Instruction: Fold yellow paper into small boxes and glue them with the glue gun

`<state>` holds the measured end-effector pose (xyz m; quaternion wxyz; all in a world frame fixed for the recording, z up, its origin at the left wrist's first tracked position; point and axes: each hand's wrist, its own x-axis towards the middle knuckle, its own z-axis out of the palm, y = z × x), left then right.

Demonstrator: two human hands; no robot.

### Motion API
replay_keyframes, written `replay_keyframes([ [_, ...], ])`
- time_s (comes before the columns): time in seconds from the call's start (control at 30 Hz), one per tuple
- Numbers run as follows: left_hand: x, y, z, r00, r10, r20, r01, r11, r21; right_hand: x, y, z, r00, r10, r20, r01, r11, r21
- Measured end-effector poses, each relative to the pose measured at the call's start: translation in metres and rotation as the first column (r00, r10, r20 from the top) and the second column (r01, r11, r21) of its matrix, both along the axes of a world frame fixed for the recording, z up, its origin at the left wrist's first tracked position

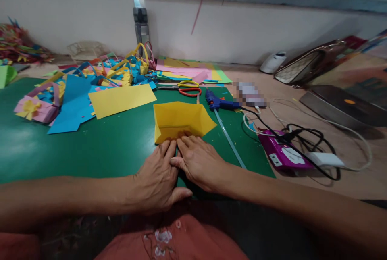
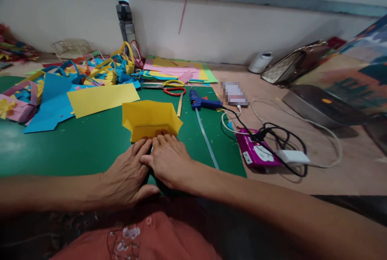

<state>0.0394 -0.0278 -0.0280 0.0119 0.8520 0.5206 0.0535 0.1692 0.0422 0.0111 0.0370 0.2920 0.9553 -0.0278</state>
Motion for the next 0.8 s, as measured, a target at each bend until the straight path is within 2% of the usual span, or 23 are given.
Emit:
replay_keyframes([
  [0.1, -0.002, -0.001, -0.001, 1.000, -0.012, 0.002, 0.012, 1.000, 0.027, 0.000, 0.007, -0.002, 0.995, 0.086, -0.042, -0.087, 0.996, -0.026],
  [0.2, -0.003, -0.003, -0.001, 1.000, -0.011, 0.007, 0.011, 0.999, 0.035, -0.002, 0.013, -0.005, 0.995, 0.054, -0.081, -0.062, 0.993, -0.098],
  [0.3, -0.004, -0.003, -0.001, 1.000, -0.030, -0.008, 0.031, 0.999, 0.041, -0.006, 0.017, -0.006, 0.988, 0.044, -0.147, -0.060, 0.992, -0.107],
  [0.5, -0.002, -0.004, -0.001, 0.993, -0.034, -0.117, 0.038, 0.999, 0.032, -0.023, 0.020, 0.000, 0.971, 0.186, -0.150, -0.205, 0.971, -0.122],
  [0.63, -0.003, -0.004, -0.002, 0.994, -0.038, -0.102, 0.043, 0.998, 0.043, -0.030, 0.024, 0.002, 0.956, 0.250, -0.151, -0.266, 0.959, -0.096],
  [0.8, -0.004, 0.000, 0.000, 0.999, -0.040, 0.030, 0.038, 0.998, 0.057, -0.015, 0.017, 0.000, 0.976, 0.138, -0.169, -0.153, 0.985, -0.075],
])
